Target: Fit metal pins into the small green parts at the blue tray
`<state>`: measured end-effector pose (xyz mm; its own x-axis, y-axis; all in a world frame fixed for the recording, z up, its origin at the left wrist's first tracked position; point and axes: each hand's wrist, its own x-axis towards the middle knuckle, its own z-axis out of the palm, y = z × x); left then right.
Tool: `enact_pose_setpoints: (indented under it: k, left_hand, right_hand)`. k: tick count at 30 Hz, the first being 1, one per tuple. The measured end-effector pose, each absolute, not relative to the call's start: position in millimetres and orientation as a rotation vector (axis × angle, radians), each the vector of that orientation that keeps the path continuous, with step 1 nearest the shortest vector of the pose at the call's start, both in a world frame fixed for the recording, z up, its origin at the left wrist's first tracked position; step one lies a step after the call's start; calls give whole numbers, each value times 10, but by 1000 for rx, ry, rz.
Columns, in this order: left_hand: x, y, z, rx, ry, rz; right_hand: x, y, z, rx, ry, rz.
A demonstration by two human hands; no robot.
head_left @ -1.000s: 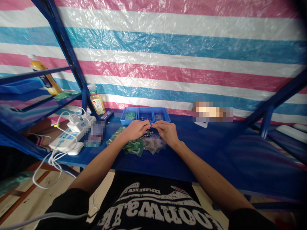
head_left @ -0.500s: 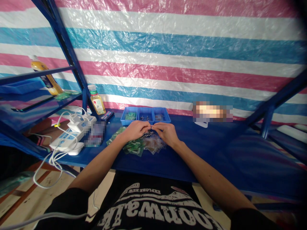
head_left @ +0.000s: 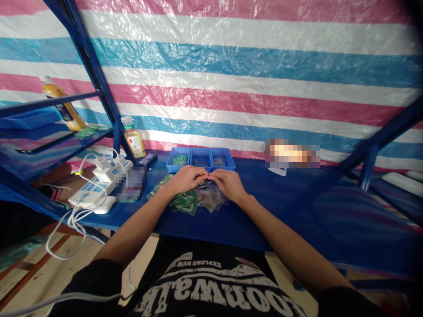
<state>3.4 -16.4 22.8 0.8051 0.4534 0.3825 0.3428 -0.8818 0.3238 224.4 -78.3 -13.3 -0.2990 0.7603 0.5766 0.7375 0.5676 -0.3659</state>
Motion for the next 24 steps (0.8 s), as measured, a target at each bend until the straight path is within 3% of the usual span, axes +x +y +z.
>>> enact_pose_setpoints:
  k: [16, 24]
  left_hand:
    - [52, -208, 256, 2752, 632, 716]
    - [52, -207, 269, 2728, 716, 742]
  right_hand:
    - [2206, -804, -82, -1442, -2086, 52]
    - [2218, -781, -139, -1216, -2039, 24]
